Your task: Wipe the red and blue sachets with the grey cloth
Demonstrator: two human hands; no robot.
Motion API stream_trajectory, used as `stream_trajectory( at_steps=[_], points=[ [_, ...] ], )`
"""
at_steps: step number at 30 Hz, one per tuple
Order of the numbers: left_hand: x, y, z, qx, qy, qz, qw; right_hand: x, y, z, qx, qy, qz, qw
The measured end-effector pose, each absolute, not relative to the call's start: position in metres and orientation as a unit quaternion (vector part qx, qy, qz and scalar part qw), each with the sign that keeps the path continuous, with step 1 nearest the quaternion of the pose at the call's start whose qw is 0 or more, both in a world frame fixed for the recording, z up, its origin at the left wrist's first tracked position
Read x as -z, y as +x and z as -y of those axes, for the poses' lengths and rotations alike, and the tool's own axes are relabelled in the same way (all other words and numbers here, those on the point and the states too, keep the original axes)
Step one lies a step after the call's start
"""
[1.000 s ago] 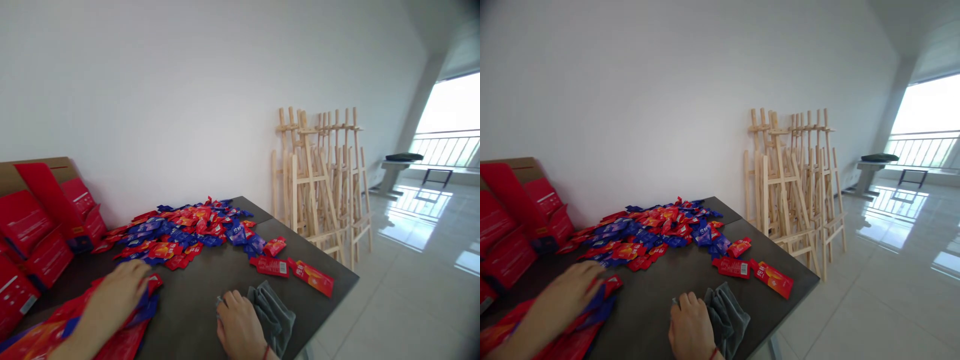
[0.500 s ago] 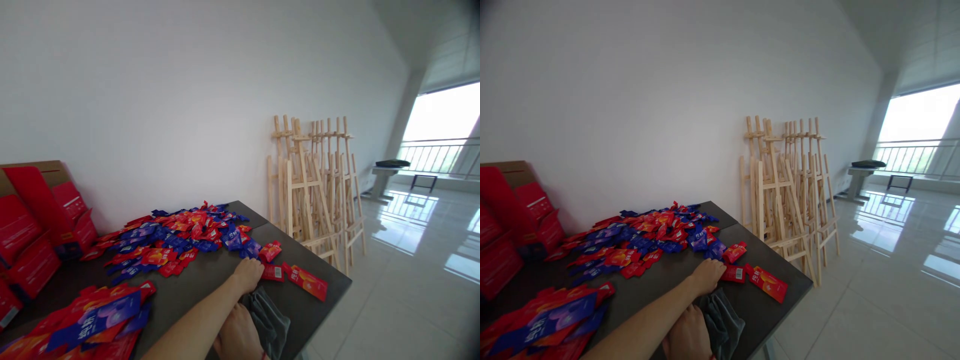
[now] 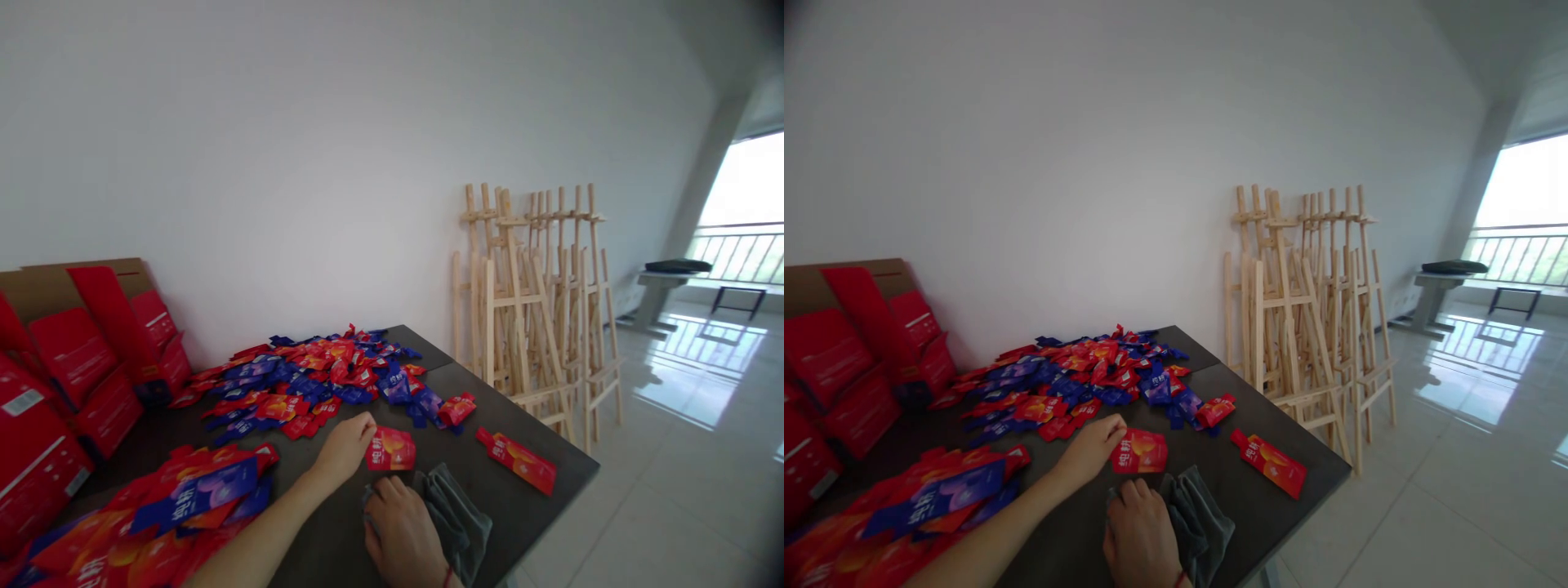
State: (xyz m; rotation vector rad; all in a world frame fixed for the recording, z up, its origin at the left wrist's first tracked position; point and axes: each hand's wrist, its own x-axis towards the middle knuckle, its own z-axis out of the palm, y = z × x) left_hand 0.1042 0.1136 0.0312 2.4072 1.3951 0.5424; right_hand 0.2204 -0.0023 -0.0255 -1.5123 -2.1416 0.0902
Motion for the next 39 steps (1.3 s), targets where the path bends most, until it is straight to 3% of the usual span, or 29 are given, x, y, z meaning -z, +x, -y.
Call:
stream_trajectory(
  at_steps=[4, 9, 11, 17, 26, 39],
  points=[
    [-0.001, 0.056, -0.086, -0.210, 0.791, -0.528, 0.226, 0.022, 0.222, 0.005, -0.047, -0.552, 0.788, 0.268],
    [0.033, 0.039, -0.064, -0.285, 0.698, -0.479, 0.449, 0.019, 0.226, 0.008, -0.069, -0.534, 0.779, 0.322],
    [0.035, 0.039, -0.062, -0.306, 0.677, -0.457, 0.490, 0.017, 0.229, 0.009, -0.085, -0.519, 0.774, 0.353],
    [0.026, 0.040, -0.060, -0.308, 0.695, -0.461, 0.457, 0.002, 0.233, 0.010, -0.083, -0.506, 0.771, 0.378],
    [0.031, 0.038, -0.057, -0.284, 0.742, -0.463, 0.393, 0.024, 0.201, -0.011, -0.037, -0.549, 0.794, 0.259],
    [0.035, 0.039, -0.061, -0.268, 0.729, -0.485, 0.401, 0.020, 0.257, -0.027, 0.019, -0.651, 0.721, 0.237]
  ],
)
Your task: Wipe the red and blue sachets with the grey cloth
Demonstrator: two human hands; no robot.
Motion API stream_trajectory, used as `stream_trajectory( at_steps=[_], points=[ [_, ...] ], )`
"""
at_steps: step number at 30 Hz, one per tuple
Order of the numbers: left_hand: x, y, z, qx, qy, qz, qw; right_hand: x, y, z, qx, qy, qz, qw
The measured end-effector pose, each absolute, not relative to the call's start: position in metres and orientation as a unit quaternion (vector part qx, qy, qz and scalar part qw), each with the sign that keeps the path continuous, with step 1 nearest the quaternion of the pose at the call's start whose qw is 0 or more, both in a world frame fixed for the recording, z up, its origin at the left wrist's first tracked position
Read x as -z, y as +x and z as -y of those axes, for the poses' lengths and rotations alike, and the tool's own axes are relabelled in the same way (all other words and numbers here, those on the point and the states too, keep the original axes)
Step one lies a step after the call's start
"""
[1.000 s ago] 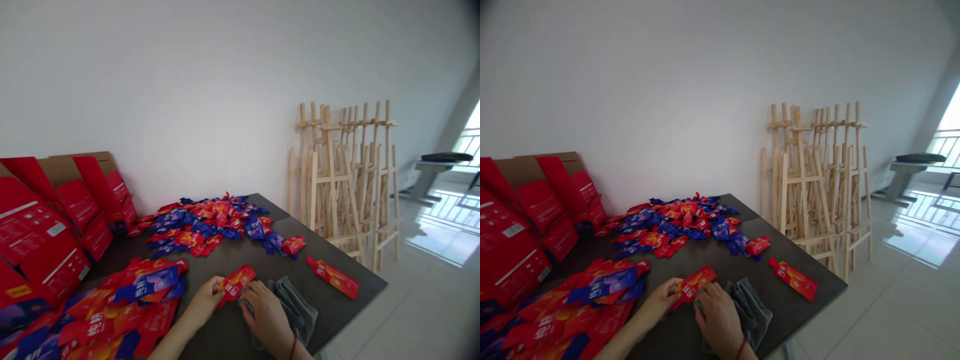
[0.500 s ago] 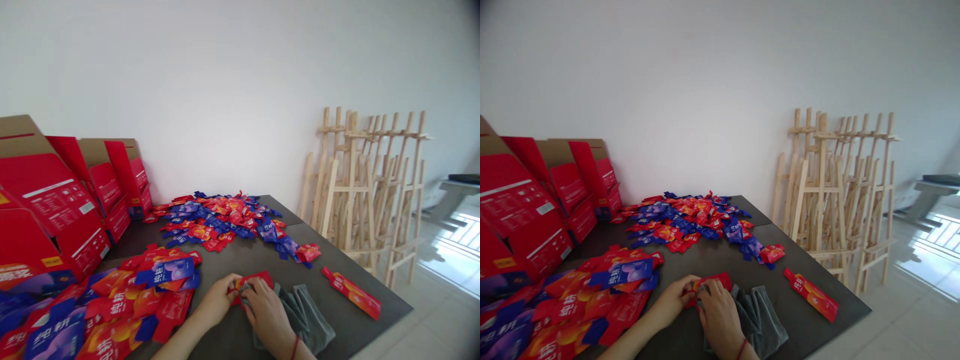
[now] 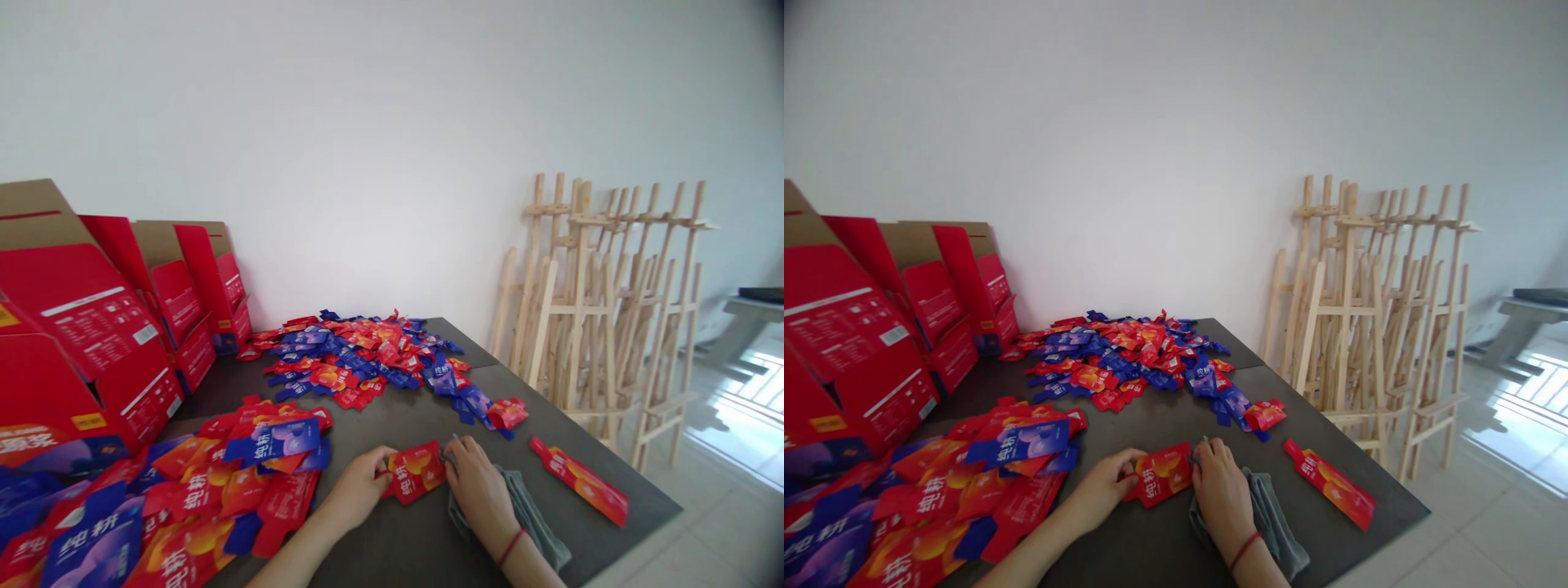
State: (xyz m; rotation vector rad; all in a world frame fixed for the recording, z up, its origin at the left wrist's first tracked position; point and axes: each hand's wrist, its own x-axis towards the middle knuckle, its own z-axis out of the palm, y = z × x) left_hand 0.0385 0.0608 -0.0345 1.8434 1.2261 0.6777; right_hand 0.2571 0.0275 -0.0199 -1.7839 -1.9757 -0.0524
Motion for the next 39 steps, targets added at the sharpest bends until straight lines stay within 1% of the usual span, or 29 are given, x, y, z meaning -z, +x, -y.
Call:
stream_trajectory(
  at_steps=[3, 6, 9, 12, 19, 27, 30, 32, 35, 39],
  points=[
    [0.036, 0.039, -0.062, -0.281, 0.723, -0.477, 0.414, 0.013, 0.260, -0.030, 0.020, -0.648, 0.718, 0.254],
    [0.038, 0.040, -0.063, -0.294, 0.722, -0.450, 0.436, 0.005, 0.242, -0.028, -0.002, -0.604, 0.749, 0.272],
    [0.039, 0.039, -0.064, -0.290, 0.731, -0.434, 0.439, 0.004, 0.214, -0.027, -0.028, -0.548, 0.799, 0.246],
    [0.037, 0.037, -0.064, -0.276, 0.742, -0.446, 0.418, 0.007, 0.197, -0.031, -0.029, -0.530, 0.819, 0.218],
    [0.034, 0.035, -0.061, -0.269, 0.742, -0.459, 0.409, 0.013, 0.214, -0.044, -0.007, -0.599, 0.776, 0.195],
    [0.046, 0.036, -0.069, -0.283, 0.709, -0.451, 0.463, 0.014, 0.261, -0.050, -0.004, -0.665, 0.725, 0.181],
    [0.047, 0.036, -0.070, -0.296, 0.698, -0.456, 0.466, 0.010, 0.268, -0.045, -0.002, -0.675, 0.713, 0.187],
    [0.047, 0.037, -0.069, -0.304, 0.692, -0.458, 0.469, 0.006, 0.262, -0.037, -0.008, -0.656, 0.724, 0.211],
    [0.045, 0.038, -0.068, -0.311, 0.686, -0.453, 0.477, 0.004, 0.240, -0.022, -0.041, -0.587, 0.773, 0.238],
    [0.041, 0.038, -0.067, -0.305, 0.695, -0.453, 0.468, 0.013, 0.215, -0.012, -0.073, -0.520, 0.824, 0.212]
  ],
)
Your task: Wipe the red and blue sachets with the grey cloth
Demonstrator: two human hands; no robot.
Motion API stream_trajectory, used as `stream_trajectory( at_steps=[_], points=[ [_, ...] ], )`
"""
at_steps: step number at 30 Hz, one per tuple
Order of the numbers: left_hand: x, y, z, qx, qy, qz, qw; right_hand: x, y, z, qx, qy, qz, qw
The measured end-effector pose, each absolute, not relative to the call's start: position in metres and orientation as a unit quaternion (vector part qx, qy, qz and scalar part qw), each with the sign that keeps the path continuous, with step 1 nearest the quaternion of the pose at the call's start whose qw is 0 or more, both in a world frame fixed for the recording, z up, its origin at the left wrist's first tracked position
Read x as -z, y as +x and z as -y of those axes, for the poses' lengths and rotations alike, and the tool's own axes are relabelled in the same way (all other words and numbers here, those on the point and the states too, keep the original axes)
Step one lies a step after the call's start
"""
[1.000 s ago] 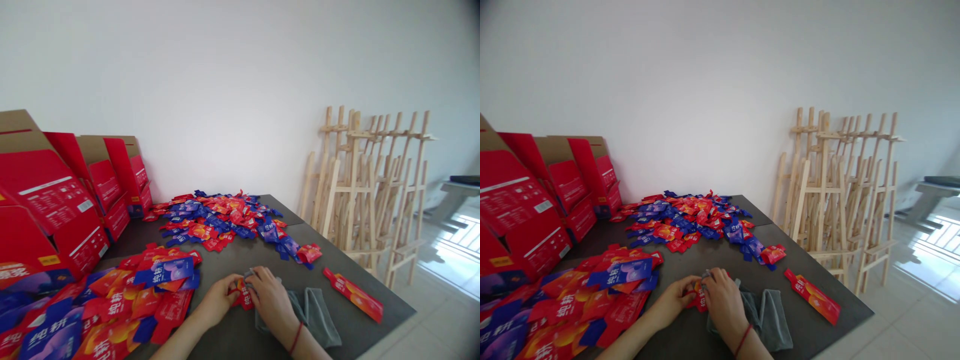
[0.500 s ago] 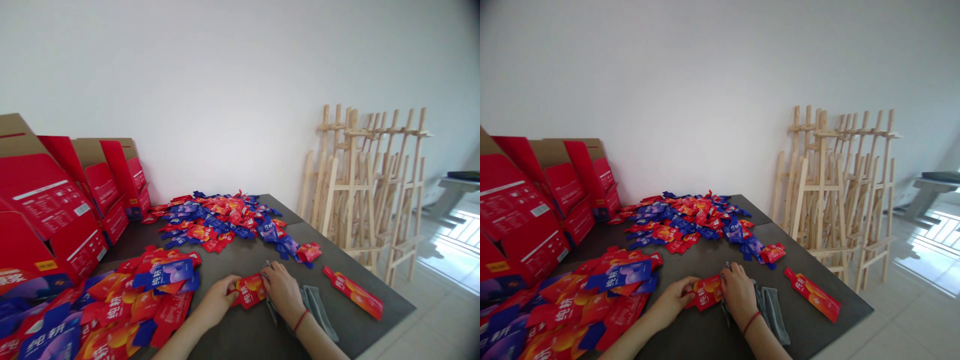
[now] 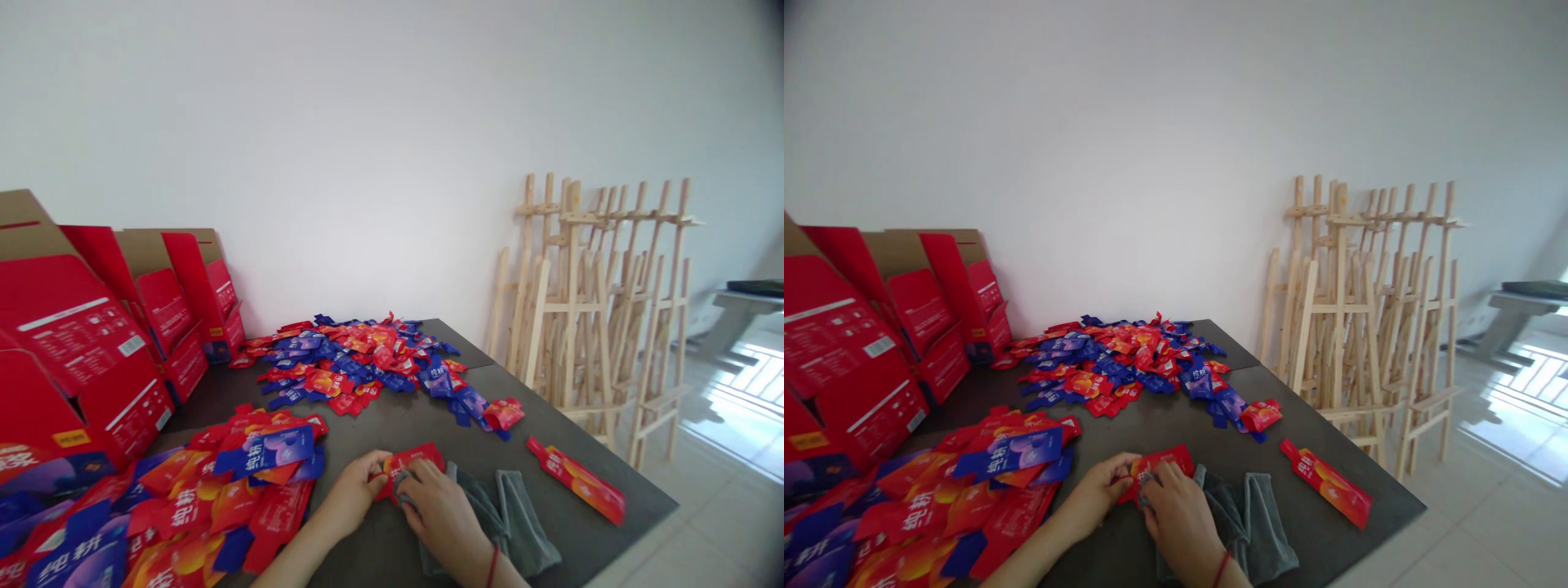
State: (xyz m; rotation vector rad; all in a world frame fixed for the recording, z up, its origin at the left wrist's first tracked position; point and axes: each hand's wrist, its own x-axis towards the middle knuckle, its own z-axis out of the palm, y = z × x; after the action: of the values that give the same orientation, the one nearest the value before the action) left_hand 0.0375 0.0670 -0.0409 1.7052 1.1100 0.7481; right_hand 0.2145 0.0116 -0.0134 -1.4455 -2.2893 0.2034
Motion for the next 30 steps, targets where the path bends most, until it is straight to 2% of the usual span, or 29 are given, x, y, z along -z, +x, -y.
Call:
stream_trajectory(
  at_steps=[14, 20, 30],
  points=[
    [0.041, 0.037, -0.064, -0.294, 0.678, -0.470, 0.481, 0.013, 0.236, -0.018, -0.049, -0.635, 0.745, 0.198],
    [0.048, 0.036, -0.067, -0.308, 0.679, -0.443, 0.497, 0.005, 0.205, -0.016, -0.082, -0.566, 0.784, 0.240],
    [0.040, 0.035, -0.066, -0.303, 0.714, -0.451, 0.443, 0.018, 0.183, -0.019, -0.085, -0.545, 0.812, 0.192]
  ],
)
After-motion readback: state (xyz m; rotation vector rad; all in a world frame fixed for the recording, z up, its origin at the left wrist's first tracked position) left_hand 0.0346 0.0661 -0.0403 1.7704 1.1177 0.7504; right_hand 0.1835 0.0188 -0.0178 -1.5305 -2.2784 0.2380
